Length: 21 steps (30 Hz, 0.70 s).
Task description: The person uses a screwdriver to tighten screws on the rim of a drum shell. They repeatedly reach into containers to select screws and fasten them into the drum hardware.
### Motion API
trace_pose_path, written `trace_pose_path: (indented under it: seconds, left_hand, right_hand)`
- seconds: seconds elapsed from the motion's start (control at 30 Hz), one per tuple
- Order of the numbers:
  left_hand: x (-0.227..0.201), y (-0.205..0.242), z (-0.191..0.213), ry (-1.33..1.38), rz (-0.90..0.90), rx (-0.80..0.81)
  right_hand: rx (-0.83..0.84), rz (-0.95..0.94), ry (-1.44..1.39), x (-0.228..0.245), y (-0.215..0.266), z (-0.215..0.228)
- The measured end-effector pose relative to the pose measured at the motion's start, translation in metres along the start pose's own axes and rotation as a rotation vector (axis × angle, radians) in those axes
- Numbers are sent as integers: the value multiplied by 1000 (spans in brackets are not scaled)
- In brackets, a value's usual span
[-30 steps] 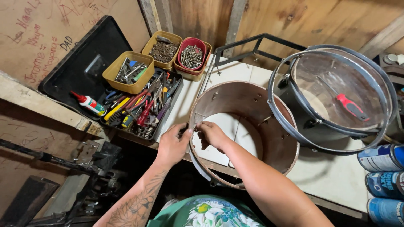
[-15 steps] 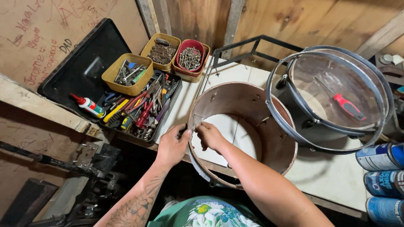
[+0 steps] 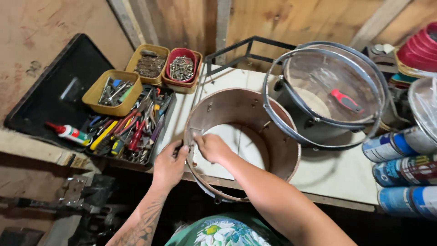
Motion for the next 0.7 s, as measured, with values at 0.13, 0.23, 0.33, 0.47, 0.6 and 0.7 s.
trace_pose_path:
  seconds: [0.13, 0.23, 0.33, 0.47, 0.6, 0.7]
  left_hand:
    - [-5, -2, 8, 3, 51, 23]
    - [1, 1, 18, -97, 139, 113]
    - [28, 0, 20, -37, 113, 17]
    - [51, 12, 15, -130, -63, 126]
    - [102, 15, -17, -198, -313, 152]
    - [114, 9, -30, -182, -385, 63]
  right_hand:
    - [-531, 152, -401, -11, 21, 69]
    - [-779, 227, -118, -109, 0, 152]
    - [-1131, 369, 327, -183, 4, 254]
    - [-773, -121, 627, -241, 31, 312]
    - [-808, -188, 616, -286, 35, 317]
    - [-925, -132, 704, -290, 36, 324]
Point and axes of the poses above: each hand's wrist, its own y-axis away from the middle knuckle, its own z-axis out of the back of the hand, x = y × z, the point moved 1 cm from there along -y, towards the middle knuckle, and after that the axes turned 6 degrees about -x, right-handed, at the moved point
